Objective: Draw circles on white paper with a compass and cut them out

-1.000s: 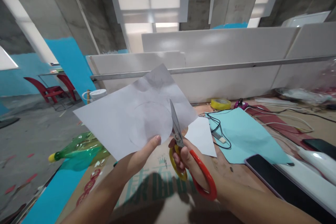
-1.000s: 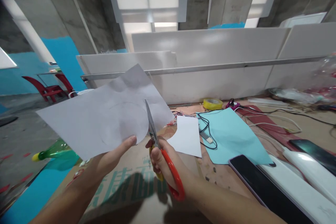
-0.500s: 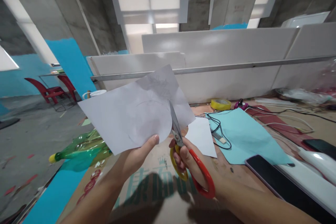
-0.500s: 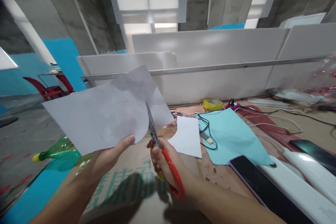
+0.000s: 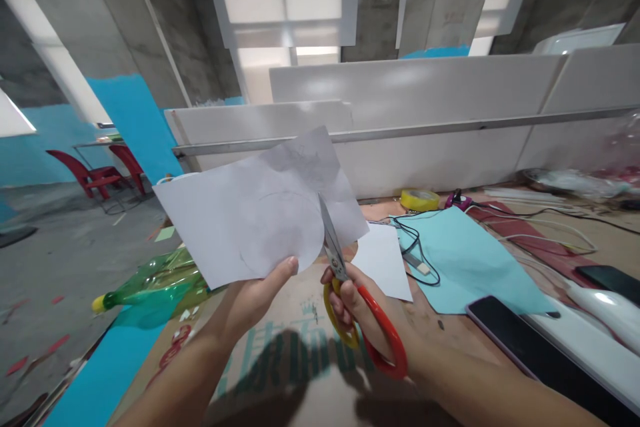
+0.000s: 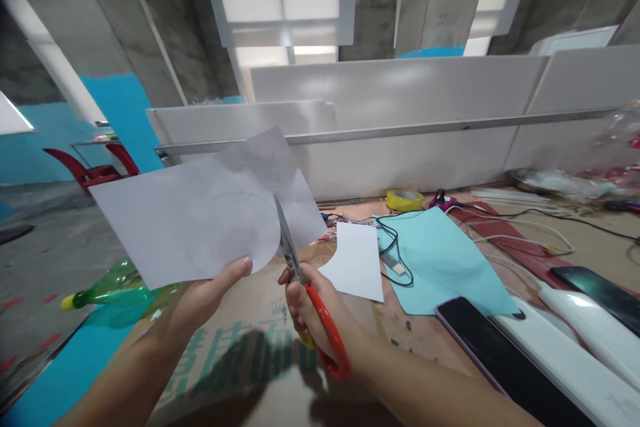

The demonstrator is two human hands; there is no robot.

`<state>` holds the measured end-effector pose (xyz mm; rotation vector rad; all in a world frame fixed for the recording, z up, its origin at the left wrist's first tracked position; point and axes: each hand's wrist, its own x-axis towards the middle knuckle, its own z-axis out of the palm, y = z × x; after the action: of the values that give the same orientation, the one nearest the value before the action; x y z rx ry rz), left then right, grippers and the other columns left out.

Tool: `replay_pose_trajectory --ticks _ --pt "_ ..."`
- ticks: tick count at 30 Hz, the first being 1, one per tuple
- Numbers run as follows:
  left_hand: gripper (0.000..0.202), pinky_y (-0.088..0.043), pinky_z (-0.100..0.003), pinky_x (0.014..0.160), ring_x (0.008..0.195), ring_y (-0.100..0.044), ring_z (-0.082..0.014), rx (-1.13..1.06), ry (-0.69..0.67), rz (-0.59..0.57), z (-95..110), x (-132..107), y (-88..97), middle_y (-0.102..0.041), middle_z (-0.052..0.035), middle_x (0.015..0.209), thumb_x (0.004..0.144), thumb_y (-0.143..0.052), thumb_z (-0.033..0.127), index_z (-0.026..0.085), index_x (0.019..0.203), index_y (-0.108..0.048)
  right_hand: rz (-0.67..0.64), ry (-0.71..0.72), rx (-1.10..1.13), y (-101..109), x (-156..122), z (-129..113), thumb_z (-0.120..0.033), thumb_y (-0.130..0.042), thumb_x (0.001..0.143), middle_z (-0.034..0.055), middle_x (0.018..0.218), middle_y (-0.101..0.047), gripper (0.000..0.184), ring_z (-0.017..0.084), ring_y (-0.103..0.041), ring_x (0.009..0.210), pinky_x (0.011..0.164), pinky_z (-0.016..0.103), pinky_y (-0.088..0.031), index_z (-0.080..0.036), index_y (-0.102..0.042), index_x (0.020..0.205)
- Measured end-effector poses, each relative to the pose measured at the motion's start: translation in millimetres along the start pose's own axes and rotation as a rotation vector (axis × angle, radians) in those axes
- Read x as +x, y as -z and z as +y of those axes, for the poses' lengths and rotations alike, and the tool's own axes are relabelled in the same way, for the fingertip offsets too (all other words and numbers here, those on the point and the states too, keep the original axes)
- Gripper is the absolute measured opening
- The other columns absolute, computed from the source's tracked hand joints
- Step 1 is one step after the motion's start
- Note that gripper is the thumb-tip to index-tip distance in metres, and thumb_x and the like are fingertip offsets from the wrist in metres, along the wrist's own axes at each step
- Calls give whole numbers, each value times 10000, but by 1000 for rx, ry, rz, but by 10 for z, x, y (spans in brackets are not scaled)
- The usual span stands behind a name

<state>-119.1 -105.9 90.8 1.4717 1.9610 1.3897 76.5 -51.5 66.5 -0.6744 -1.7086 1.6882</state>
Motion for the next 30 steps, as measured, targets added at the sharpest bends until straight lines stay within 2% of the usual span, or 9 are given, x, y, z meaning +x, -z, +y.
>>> replay_pose_trajectory --ticks 2,6,9,14,17,21,23,26,30 --pt "508 -190 -452 1287 1464 -437 -315 -3 1 8 4 7 5 -735 -112 1256 859 -640 515 210 1263 -682 28 -27 -10 -6 -8 -15 -819 -546 801 -37 656 -428 590 118 -387 550 495 234 -405 -247 -555 949" --pt "540 -86 -473 1297 1476 -416 -319 9 6 16 -2 9 7 -740 -108 1247 859 -635 530 201 1284 -673 52 -56 -68 -10 -43 -119 -861 -511 772 -34 657 -421 639 128 -399 563 490 240 -391 -245 -541 943" --pt "523 -129 -461 1294 1481 -408 -320 16 17 26 0 9 11 -737 -111 1252 855 -638 534 215 1266 -687 20 -65 -71 -7 -41 -105 -855 -522 778 -28 684 -448 649 128 -406 587 518 242 -396 -237 -528 980" --pt "498 -166 -471 1287 1481 -407 -324 18 9 22 8 18 24 -732 -118 1258 855 -641 517 212 1246 -692 -29 -32 70 -2 -6 -9 -882 -522 760 -60 657 -393 680 115 -345 556 496 230 -345 -244 -494 994" --pt "481 -171 -472 1285 1479 -412 -323 18 24 42 -13 31 29 -749 -121 1213 852 -640 520 202 1206 -707 -5 -63 -21 21 -30 -72 -862 -551 769 -42 677 -435 667 120 -401 585 514 225 -387 -236 -536 999" --pt "428 -249 -464 1265 1435 -473 -338 11 64 41 -50 50 35 -778 -123 1120 828 -656 519 210 1111 -740 15 -57 -135 64 -76 -173 -855 -510 804 -28 681 -467 669 126 -441 590 538 235 -437 -231 -588 1030" --pt "419 -233 -482 1269 1435 -473 -345 12 59 31 -51 56 43 -785 -122 1093 821 -660 517 211 1096 -744 9 -61 -163 71 -82 -188 -844 -504 819 -20 694 -481 658 131 -463 605 561 241 -455 -230 -600 1033" --pt "405 -221 -477 1273 1432 -476 -347 27 31 40 -34 59 61 -785 -115 1103 814 -662 517 212 1065 -753 13 -80 -130 51 -68 -179 -841 -557 785 -28 670 -456 644 134 -454 601 559 239 -440 -237 -598 1002" --pt "359 -342 -491 1222 1352 -551 -397 60 94 81 -38 69 85 -795 -134 1051 788 -697 527 195 902 -769 24 -75 -65 24 -56 -188 -900 -527 734 -40 644 -407 703 132 -404 564 512 242 -395 -245 -567 988"
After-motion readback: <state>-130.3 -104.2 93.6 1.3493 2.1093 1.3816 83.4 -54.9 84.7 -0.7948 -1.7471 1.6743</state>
